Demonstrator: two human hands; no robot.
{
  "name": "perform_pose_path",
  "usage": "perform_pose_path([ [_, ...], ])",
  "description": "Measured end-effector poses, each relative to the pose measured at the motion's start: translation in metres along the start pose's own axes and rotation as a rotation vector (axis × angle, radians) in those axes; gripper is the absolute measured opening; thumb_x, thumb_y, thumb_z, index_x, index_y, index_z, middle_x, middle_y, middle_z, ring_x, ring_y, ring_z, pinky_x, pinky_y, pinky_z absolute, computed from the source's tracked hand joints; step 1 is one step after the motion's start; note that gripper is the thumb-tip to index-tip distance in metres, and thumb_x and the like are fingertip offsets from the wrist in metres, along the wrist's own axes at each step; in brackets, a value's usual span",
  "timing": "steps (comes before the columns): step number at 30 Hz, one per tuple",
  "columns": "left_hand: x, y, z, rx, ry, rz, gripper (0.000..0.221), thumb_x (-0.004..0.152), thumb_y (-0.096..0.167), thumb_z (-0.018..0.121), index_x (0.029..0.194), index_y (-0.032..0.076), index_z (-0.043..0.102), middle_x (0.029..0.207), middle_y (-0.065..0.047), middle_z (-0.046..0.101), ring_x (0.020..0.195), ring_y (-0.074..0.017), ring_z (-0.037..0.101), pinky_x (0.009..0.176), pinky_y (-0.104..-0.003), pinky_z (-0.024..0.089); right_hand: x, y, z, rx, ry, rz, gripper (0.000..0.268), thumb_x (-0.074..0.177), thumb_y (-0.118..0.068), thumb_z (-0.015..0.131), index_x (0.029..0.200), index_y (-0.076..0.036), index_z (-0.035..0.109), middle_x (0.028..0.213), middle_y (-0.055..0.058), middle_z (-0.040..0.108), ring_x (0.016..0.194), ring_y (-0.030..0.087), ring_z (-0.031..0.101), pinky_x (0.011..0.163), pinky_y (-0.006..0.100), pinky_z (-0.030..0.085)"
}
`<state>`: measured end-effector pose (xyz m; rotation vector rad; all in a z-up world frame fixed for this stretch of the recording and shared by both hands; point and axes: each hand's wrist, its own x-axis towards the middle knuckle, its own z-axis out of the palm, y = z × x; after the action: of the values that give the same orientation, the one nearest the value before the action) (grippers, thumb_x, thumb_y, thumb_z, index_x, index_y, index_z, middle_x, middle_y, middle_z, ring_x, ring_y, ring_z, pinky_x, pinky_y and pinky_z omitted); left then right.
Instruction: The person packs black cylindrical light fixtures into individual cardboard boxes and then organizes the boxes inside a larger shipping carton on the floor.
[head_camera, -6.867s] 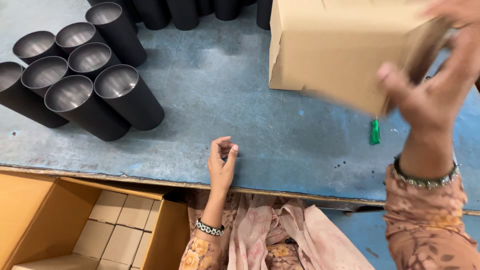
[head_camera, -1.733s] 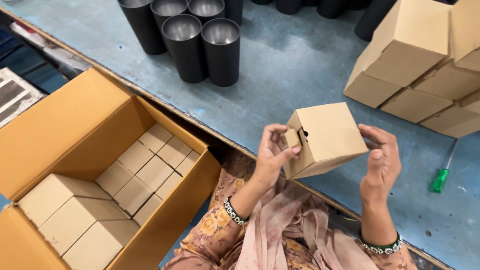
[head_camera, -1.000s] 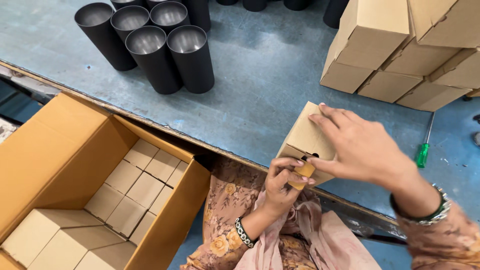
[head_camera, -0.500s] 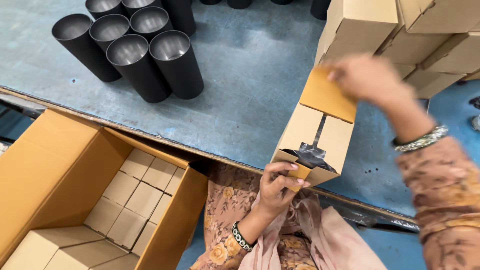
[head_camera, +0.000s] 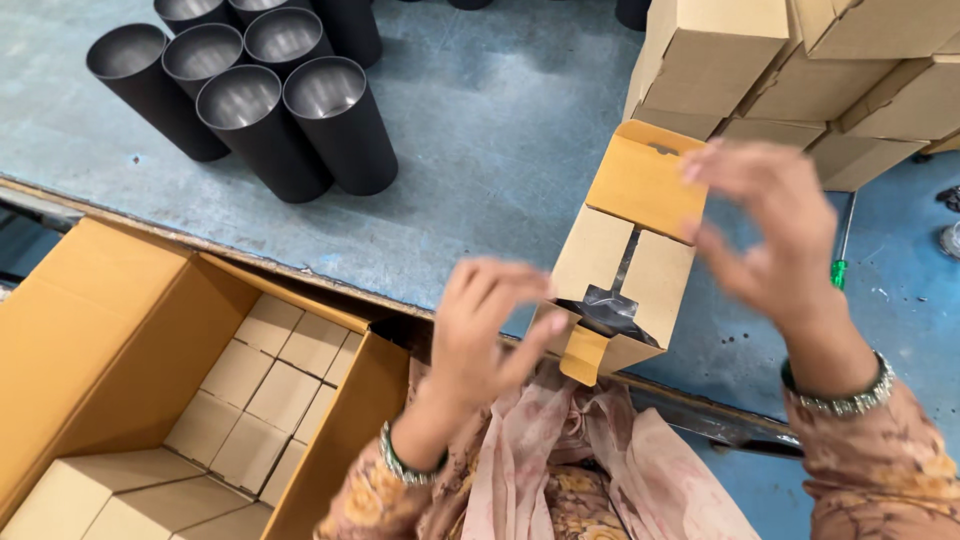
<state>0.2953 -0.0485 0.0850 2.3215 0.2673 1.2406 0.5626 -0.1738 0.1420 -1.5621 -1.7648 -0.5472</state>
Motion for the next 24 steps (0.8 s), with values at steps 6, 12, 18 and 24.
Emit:
perform_pose_path([
  [6, 0.062, 0.011, 0.001, 0.192, -0.396, -0.088, 0.057, 0.081, 0.046, 0.079, 0.123, 0.011, 0.063, 0.116, -0.012, 0.061, 0.097, -0.0348, 0.066, 0.082, -0.046, 0.051, 0.003, -0.044, -0.016, 0.052, -0.584, -0.158, 0.073, 0.081, -0.058, 0.068, 0.131, -0.007, 0.059, 0.140, 0.010, 0.056, 0.133, 0.028, 0.049, 0.111, 0.049, 0.031],
  [12, 0.079, 0.018, 0.016, 0.342, -0.528, -0.232, 0.058, 0.079, 0.048, 0.077, 0.116, 0.007, 0.060, 0.104, -0.013, 0.062, 0.086, -0.0347, 0.070, 0.069, -0.047, 0.055, -0.005, -0.033, -0.011, 0.084, -0.554, -0.160, 0.077, 0.081, -0.063, 0.065, 0.134, -0.008, 0.057, 0.140, 0.015, 0.053, 0.133, 0.032, 0.047, 0.112, 0.052, 0.030],
  [18, 0.064, 0.006, 0.009, 0.084, -0.239, -0.268, 0.045, 0.093, 0.030, 0.063, 0.132, 0.009, 0.055, 0.101, -0.012, 0.075, 0.079, -0.0315, 0.075, 0.070, -0.042, 0.058, -0.011, -0.019, -0.010, 0.035, -0.396, -0.205, 0.084, 0.072, -0.073, 0.069, 0.131, -0.013, 0.063, 0.126, 0.010, 0.055, 0.118, 0.029, 0.051, 0.101, 0.050, 0.035],
  [24, 0.040, -0.039, 0.013, -0.470, -0.089, -0.588, 0.045, 0.099, 0.017, 0.047, 0.143, 0.012, 0.049, 0.104, -0.012, 0.073, 0.083, -0.0196, 0.069, 0.071, -0.032, 0.056, -0.048, 0.000, -0.013, -0.002, -0.074, -0.188, 0.068, 0.068, -0.068, 0.082, 0.110, -0.017, 0.066, 0.124, 0.002, 0.057, 0.114, 0.024, 0.055, 0.093, 0.045, 0.033],
])
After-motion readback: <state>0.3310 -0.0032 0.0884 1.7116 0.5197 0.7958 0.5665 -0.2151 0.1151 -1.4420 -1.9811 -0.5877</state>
